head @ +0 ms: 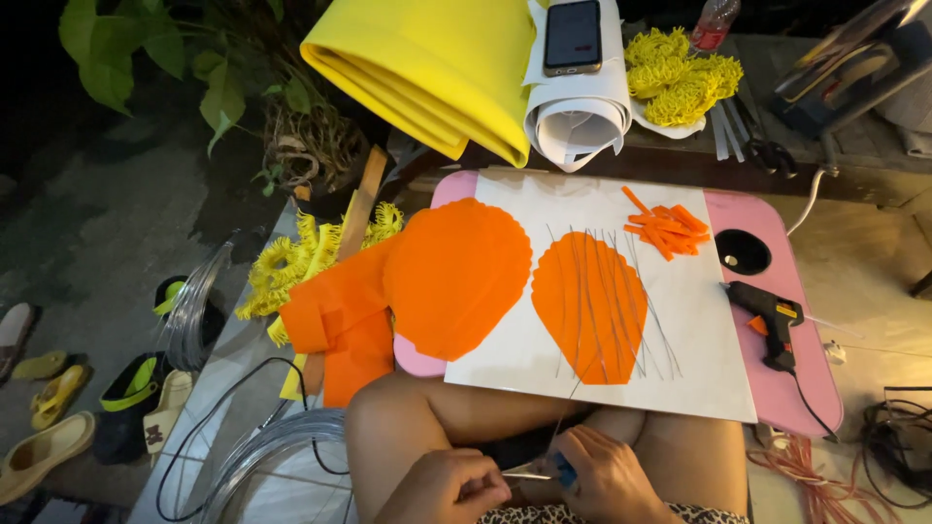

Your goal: Attaching thin metal wires to orange foam fabric cutouts and trimming them with pliers for a craft project.

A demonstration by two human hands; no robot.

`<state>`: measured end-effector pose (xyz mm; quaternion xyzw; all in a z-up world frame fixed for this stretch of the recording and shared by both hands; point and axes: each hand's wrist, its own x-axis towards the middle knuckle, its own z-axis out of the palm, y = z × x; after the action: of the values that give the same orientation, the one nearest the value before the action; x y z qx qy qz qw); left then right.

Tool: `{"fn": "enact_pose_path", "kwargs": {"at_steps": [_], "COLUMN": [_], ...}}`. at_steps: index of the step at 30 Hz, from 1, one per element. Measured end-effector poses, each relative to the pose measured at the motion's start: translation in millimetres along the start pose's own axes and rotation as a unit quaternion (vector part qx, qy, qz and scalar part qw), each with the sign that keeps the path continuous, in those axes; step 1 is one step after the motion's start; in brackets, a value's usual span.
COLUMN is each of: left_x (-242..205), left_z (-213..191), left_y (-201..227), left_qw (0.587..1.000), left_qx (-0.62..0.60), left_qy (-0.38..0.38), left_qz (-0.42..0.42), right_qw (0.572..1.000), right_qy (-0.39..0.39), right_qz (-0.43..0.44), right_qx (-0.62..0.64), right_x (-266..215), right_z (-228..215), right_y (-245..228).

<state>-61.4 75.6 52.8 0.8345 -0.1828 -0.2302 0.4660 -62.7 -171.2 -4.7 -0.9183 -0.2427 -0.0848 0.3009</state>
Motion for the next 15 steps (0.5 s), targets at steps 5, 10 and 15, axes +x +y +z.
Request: {"fn": "enact_pose_path", "kwargs": {"at_steps": [5,10,15], "left_x": [16.2,27.5,25.8], "left_z": [31.4,39.5,11.7], "left_y": [-24.6,-37.9,5.0], "left_qw": [0.992,0.955,0.903], "left_qx": [-0.092,-0.281,-0.397], "left_qy": [-0.015,0.091,0.052], "left_qz": [0.083,-0.030,0.155], "right_qw": [0.972,0.967,0.994], "right_qy": [-0.009,0.054,-0.069], "right_qz": [0.204,0.242,0.083], "right_qx": [0.116,0.057,0.023], "right_x": [-24.0,-36.8,-63.1], "right_z": [11.3,2.5,51.6], "right_y": [38.0,56.3,86.8]}}
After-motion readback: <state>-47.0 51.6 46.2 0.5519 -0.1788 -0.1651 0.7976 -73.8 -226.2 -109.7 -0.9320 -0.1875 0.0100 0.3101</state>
